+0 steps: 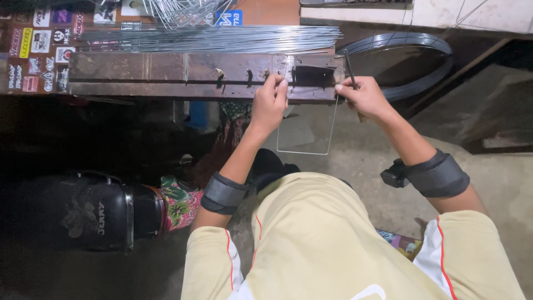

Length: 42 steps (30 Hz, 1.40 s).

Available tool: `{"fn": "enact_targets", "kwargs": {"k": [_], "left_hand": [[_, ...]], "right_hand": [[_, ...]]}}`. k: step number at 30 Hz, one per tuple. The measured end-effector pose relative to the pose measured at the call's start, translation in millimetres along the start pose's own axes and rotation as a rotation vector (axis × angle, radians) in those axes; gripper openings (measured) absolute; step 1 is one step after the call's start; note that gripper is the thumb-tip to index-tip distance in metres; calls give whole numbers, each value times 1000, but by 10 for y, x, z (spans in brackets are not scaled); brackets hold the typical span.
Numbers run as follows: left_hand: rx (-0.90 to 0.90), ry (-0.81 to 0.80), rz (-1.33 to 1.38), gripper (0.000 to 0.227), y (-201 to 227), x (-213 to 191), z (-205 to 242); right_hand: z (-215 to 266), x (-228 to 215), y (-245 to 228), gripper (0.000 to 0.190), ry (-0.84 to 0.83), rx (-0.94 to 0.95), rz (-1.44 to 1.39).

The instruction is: The person bends metal wires into specific shapes using a wooden jig and a manual tool.

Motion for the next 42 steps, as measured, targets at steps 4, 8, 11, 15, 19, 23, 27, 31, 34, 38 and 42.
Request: {"fn": "enact_targets", "kwargs": {"k": [4,8,11,15,19,23,27,31,34,38,42], "left_hand": [[-34,-19,-87,18,-53,-23,66],[-100,-65,36,19,-60,-35,100],[-73,-83,54,19,-103,-33,92],[-91,-175,77,25,-14,-26,94],[-52,-225,150,31,20,-31,95],[-33,-162,178,27,97,-117,59],[34,-113,212,21,212,-293,46],[47,-104,278,22,400,-547,95],[72,-79,248,21,597,-754,203],[96,-13,119,20,734,-1027,359],[81,31,123,19,721,-1304,499]], "right_hand": [[77,8,-56,21,9,-8,8],[131,-16,-118,23,22,-61,19],[204,-17,-315,22,42,-48,17],[218,-60,-357,21,47,-136,31],[202,-114,-363,21,80,-114,-7],[163,-191,-470,19,90,-188,-54],[184,-214,-655,15,60,-214,-35],[134,-260,-827,15,35,-182,-1],[55,-267,-955,18,-18,-200,76],[-176,-248,-1060,32,-124,-268,313],[-336,-67,-1313,49,-253,-283,468]]}}
Point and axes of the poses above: each hand's wrist, its own z-axis away from the middle knuckle, its own x-axis out of the palm, y = z × x, the point moved 3 cm from there along -z, towards the middle knuckle, and after that the axes turned 8 degrees about -y, right-handed, at the moved point
